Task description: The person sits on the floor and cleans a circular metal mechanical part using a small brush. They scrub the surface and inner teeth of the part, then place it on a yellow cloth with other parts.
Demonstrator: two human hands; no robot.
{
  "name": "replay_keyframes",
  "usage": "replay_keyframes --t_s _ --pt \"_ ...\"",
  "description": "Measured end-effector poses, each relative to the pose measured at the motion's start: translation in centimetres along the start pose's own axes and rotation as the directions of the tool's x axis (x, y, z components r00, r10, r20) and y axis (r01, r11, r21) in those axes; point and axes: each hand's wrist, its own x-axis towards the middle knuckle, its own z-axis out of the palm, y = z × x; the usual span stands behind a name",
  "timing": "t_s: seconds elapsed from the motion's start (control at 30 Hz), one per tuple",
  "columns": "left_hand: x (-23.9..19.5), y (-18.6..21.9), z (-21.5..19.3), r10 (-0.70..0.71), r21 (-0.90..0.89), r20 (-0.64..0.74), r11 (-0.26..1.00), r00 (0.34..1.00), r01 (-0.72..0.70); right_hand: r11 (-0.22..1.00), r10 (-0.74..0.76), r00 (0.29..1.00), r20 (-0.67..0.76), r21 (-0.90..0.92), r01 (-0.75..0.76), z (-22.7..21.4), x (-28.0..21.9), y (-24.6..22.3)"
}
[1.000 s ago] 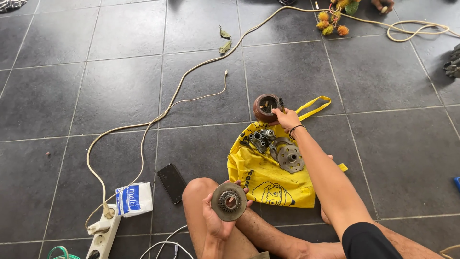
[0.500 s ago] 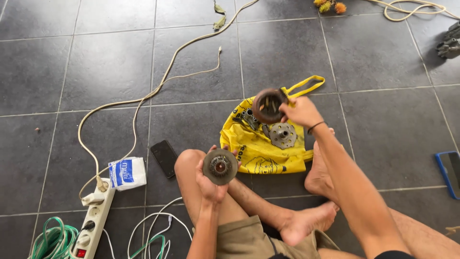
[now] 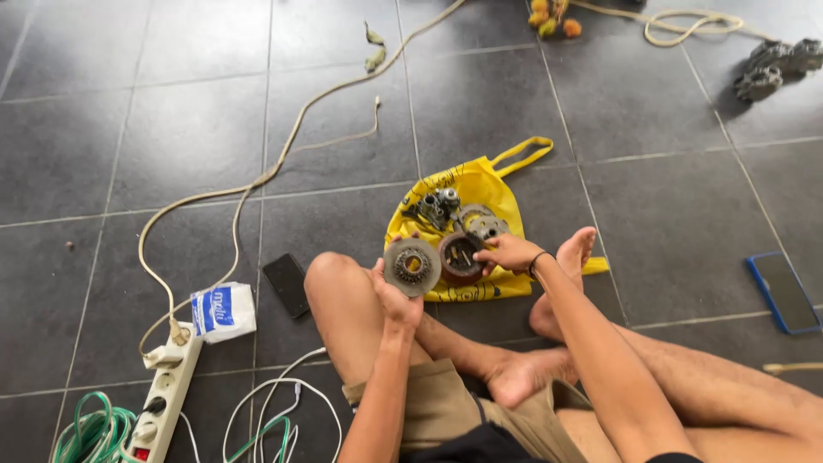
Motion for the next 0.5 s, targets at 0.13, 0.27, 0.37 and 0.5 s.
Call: replay_keyframes --t_s 0.13,0.27,0.37,0.5 --pt "0.7 -1.3 0.1 0.04 0.226 0.165 0.971 0.985 -0.077 0.986 -0.09 0.99 -0.113 -0.152 0.072 -3.5 -1.8 -0.8" --pt "1.4 -3.2 0.6 0.036 0.383 0.277 0.912 0.96 -0.145 0.971 -0.218 0.623 -0.752 -0.229 0.062 -9.5 2.4 7.0" --pt "2.1 -4.5 -0.2 -0.019 0.633 0.43 0.72 0.903 -0.286 0.998 -0.04 0.468 -0.883 -0.009 0.069 -11.9 2.6 14.1" --pt "1.1 -5.0 0.7 -0.026 0.726 0.562 0.495 0.827 -0.478 0.949 0.09 0.644 -0.759 0.261 0.176 -6.7 5.1 18.6"
